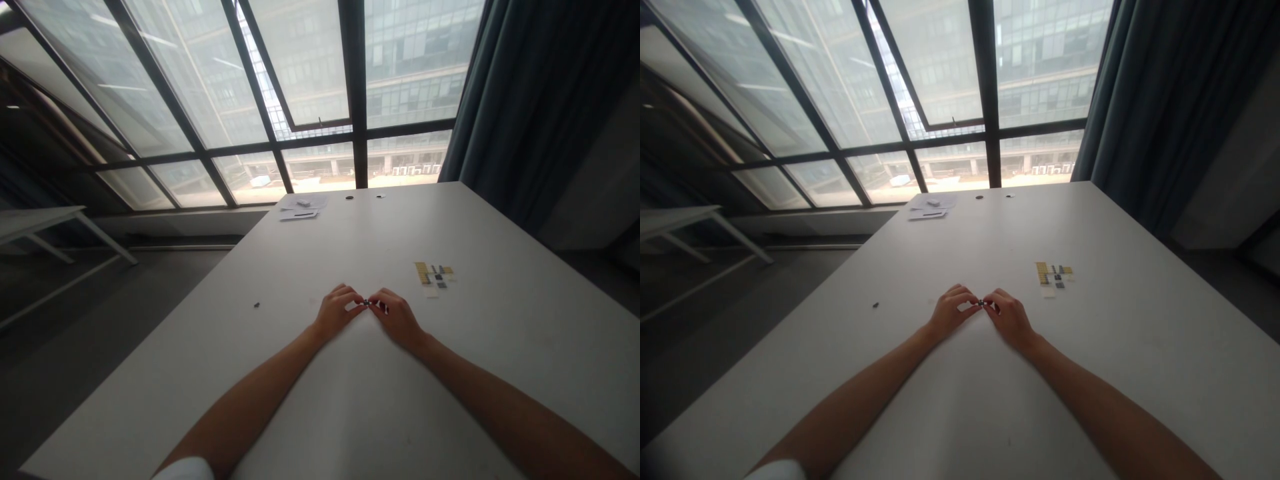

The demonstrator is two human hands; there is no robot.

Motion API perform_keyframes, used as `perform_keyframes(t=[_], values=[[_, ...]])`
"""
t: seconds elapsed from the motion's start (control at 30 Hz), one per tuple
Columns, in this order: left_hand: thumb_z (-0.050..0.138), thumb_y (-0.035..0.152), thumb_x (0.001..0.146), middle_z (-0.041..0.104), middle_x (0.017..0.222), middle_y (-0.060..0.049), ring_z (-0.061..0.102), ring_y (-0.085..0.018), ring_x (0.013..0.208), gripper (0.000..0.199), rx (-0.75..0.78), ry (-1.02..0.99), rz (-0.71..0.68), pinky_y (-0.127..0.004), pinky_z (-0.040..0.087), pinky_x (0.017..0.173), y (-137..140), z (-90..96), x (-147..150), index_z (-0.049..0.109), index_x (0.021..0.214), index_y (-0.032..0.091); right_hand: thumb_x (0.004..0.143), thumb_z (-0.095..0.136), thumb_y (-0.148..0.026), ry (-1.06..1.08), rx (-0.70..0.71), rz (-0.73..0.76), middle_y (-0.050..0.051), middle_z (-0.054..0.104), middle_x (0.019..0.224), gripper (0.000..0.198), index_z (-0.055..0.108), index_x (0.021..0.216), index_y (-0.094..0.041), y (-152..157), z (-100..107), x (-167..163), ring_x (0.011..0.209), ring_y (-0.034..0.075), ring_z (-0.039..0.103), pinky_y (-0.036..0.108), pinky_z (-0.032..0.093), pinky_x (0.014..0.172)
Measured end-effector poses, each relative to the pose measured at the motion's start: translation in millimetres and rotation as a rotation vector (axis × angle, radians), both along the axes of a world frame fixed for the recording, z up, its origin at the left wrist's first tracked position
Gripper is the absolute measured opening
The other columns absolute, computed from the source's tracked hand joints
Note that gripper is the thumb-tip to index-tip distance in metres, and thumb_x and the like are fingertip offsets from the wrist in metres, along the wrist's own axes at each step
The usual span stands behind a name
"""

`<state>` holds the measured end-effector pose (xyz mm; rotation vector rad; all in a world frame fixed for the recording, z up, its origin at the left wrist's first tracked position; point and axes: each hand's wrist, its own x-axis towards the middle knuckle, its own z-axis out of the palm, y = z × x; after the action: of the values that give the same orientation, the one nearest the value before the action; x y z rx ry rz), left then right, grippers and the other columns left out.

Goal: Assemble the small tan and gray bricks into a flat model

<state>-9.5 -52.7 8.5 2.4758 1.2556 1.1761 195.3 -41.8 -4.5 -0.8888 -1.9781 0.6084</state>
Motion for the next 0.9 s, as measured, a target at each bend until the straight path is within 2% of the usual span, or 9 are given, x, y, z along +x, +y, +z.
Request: perform_keyframes(t=[0.4,0.9], values=[[0.068,0.026,0.09,0.07,0.083,-0.004,0.062,-0.016,0.084,0.008,-0.009,0.006,-0.005,-0.028,0.051,0.078,-0.7,0.7,0.6,0.074,0.089,0.022,0.091,0.06,-0.017,-0.006,-0.006,-0.026,0.002,0.065,0.083,0.01,0.069,0.089,-0.021,0.9,-0.5,0.3,0.066,0.014,0.058,0.026,0.046,0.067],[0.065,0.03,0.092,0.07,0.084,-0.005,0.061,-0.017,0.086,0.012,-0.033,0.023,0.003,-0.031,0.051,0.079,2.1,-4.3,-1.1,0.074,0.091,0.022,0.089,0.06,-0.017,-0.012,-0.012,-0.028,0.002,0.065,0.081,0.01,0.068,0.087,-0.02,1.5,-0.3,-0.4,0.066,0.014,0.056,0.027,0.045,0.066]])
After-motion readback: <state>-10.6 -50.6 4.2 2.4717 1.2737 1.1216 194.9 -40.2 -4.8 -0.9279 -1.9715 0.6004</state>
